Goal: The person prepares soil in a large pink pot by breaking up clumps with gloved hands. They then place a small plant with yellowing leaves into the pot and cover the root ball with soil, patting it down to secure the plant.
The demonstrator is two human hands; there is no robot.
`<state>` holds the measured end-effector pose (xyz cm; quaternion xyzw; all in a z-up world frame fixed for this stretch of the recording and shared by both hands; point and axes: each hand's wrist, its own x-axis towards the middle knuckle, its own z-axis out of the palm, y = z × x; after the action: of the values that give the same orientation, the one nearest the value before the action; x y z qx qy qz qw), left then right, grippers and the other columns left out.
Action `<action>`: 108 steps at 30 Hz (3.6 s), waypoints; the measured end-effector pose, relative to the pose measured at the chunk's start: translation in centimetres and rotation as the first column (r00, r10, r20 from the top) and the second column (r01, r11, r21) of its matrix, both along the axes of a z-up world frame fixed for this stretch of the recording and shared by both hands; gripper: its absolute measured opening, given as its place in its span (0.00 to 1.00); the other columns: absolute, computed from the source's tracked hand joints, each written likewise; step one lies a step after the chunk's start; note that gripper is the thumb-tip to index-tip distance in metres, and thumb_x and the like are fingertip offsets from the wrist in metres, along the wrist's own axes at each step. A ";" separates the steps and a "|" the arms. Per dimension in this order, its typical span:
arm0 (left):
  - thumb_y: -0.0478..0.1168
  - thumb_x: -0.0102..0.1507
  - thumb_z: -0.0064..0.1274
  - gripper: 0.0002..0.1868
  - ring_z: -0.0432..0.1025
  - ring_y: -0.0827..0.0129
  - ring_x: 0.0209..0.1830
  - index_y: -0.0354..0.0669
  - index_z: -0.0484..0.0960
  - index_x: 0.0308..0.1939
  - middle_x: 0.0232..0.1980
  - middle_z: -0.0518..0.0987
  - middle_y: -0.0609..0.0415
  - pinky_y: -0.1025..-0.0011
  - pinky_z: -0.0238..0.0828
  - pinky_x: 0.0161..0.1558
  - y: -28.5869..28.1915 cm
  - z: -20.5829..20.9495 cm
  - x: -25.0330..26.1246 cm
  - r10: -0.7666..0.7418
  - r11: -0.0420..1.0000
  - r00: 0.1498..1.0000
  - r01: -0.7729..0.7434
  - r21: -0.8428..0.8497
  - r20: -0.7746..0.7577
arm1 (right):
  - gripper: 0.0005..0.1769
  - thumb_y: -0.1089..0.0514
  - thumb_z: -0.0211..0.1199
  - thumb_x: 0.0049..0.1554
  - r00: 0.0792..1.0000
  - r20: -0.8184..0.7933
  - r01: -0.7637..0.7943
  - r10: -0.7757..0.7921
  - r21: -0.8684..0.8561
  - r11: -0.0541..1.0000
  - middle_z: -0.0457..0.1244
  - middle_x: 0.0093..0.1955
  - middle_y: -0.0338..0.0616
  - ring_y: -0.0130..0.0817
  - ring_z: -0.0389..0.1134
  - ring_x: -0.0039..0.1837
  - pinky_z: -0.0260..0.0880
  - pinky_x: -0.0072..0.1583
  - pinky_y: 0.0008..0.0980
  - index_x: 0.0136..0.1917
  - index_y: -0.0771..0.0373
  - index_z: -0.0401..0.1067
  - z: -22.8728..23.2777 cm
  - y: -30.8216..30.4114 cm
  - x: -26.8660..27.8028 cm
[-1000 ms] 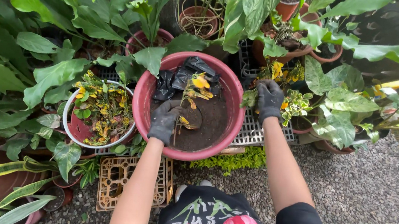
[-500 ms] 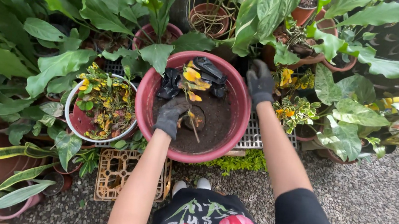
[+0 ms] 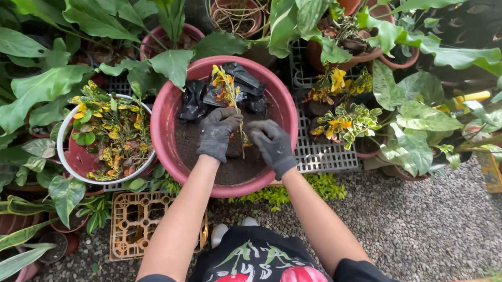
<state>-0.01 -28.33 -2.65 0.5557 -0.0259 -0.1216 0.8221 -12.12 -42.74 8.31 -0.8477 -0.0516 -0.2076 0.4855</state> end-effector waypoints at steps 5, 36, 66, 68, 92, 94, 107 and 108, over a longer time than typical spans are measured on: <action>0.25 0.59 0.59 0.13 0.80 0.71 0.40 0.31 0.83 0.48 0.43 0.86 0.50 0.75 0.79 0.45 -0.2 0.8 -0.7 -0.047 0.998 0.998 0.048 -0.030 0.029 | 0.11 0.60 0.67 0.58 0.975 -0.219 -0.009 0.031 0.101 0.995 0.71 0.50 0.45 0.32 0.72 0.52 0.72 0.55 0.31 0.53 0.65 0.78 -2.9 -0.8 2.1; 0.44 0.65 0.56 0.31 0.74 0.44 0.60 0.57 0.69 0.73 0.63 0.78 0.38 0.55 0.75 0.56 4.7 -4.1 -1.6 -0.220 0.460 0.974 0.156 0.874 -0.057 | 0.14 0.54 0.71 0.52 0.985 -0.124 0.095 -0.122 -0.206 0.974 0.69 0.47 0.52 0.53 0.71 0.50 0.71 0.50 0.44 0.49 0.63 0.75 -7.8 3.8 2.5; 0.40 0.68 0.49 0.22 0.81 0.52 0.48 0.57 0.75 0.67 0.58 0.81 0.44 0.57 0.82 0.40 4.4 -1.7 -2.5 -0.148 0.601 0.982 0.180 0.778 -0.113 | 0.11 0.53 0.67 0.53 0.992 -0.064 0.089 -0.110 -0.267 0.959 0.68 0.45 0.54 0.53 0.71 0.45 0.72 0.48 0.46 0.45 0.62 0.78 -10.0 4.2 3.6; 0.40 0.68 0.49 0.22 0.81 0.52 0.47 0.57 0.75 0.67 0.58 0.81 0.44 0.57 0.82 0.40 4.4 -1.4 -2.6 -0.152 0.606 0.981 0.192 0.772 -0.125 | 0.12 0.52 0.66 0.53 0.980 -0.150 0.093 -0.132 -0.241 0.966 0.67 0.46 0.54 0.53 0.71 0.46 0.72 0.49 0.46 0.46 0.62 0.78 -8.9 4.6 3.5; 0.46 0.67 0.52 0.20 0.80 0.47 0.47 0.59 0.76 0.64 0.53 0.83 0.42 0.55 0.81 0.40 4.6 -5.3 -1.0 -0.196 0.519 0.974 0.201 0.831 -0.114 | 0.24 0.60 0.72 0.46 0.977 -0.212 -0.055 0.024 -0.138 0.989 0.68 0.54 0.52 0.52 0.70 0.57 0.70 0.59 0.41 0.56 0.61 0.73 -7.1 3.1 2.8; 0.47 0.68 0.53 0.19 0.80 0.46 0.48 0.59 0.77 0.63 0.53 0.83 0.41 0.55 0.80 0.42 4.6 -6.8 -0.7 -0.225 0.469 0.973 0.158 0.869 -0.056 | 0.25 0.57 0.73 0.47 0.964 -0.263 -0.057 0.042 -0.050 0.997 0.69 0.53 0.50 0.49 0.71 0.56 0.70 0.58 0.40 0.57 0.61 0.71 -7.9 3.6 3.1; 0.42 0.64 0.50 0.26 0.82 0.57 0.36 0.57 0.75 0.68 0.53 0.84 0.47 0.63 0.82 0.32 4.2 -2.0 -1.9 -0.102 0.669 0.964 0.249 0.700 -0.245 | 0.12 0.56 0.67 0.54 0.997 0.025 0.080 -0.077 -0.159 0.984 0.68 0.52 0.50 0.50 0.68 0.56 0.69 0.58 0.45 0.53 0.52 0.79 -19.1 0.1 6.2; 0.42 0.64 0.49 0.27 0.82 0.57 0.36 0.56 0.75 0.69 0.53 0.85 0.46 0.63 0.82 0.32 4.2 -2.1 -1.9 -0.110 0.674 0.964 0.251 0.695 -0.242 | 0.14 0.54 0.65 0.56 0.978 0.209 0.120 -0.013 -0.508 0.853 0.66 0.57 0.55 0.53 0.66 0.60 0.65 0.61 0.45 0.56 0.47 0.80 -20.0 -0.1 6.5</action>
<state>-1.86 -24.10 -4.72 0.8141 0.0433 -0.2527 0.5210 -5.59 -42.83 -11.68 -0.9232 -0.1241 -0.2862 0.2247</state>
